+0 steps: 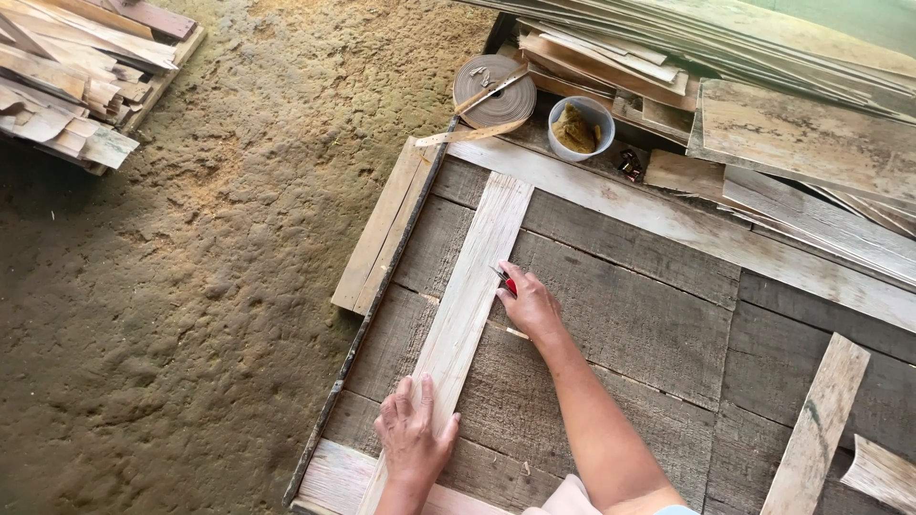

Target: The person cuts strips of wood using a utility knife, using a larger piece of wood as a guide for the blade.

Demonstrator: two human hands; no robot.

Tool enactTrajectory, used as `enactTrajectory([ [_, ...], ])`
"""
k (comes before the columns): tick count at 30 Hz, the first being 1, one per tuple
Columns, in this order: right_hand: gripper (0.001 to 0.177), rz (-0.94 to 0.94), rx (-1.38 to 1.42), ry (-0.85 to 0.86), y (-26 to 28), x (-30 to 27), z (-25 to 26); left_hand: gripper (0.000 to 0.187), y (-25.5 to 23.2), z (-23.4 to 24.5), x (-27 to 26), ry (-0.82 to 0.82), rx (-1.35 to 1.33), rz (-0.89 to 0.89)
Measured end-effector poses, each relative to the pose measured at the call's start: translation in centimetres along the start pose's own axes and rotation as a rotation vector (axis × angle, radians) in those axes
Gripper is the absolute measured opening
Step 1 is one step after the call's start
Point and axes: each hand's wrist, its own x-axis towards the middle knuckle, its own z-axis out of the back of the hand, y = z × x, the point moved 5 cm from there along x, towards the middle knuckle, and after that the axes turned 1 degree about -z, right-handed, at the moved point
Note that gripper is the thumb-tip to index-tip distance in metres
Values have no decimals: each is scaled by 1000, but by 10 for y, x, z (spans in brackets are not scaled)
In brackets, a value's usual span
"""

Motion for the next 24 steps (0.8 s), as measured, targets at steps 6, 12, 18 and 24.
enactTrajectory([
  [6, 59, -2, 0, -16, 4, -3, 1, 89, -4, 4, -3, -117, -26, -4],
  [12, 57, -38, 11, 6, 9, -12, 3, 99, 2, 18, -29, -52, -66, 29],
  [18, 56, -22, -60, 10, 9, -13, 1, 100, 18, 20, -103, -257, -1, 144],
  [24, 64, -81, -95, 17, 33, -47, -1, 84, 25, 18, -123, -286, -70, 159],
])
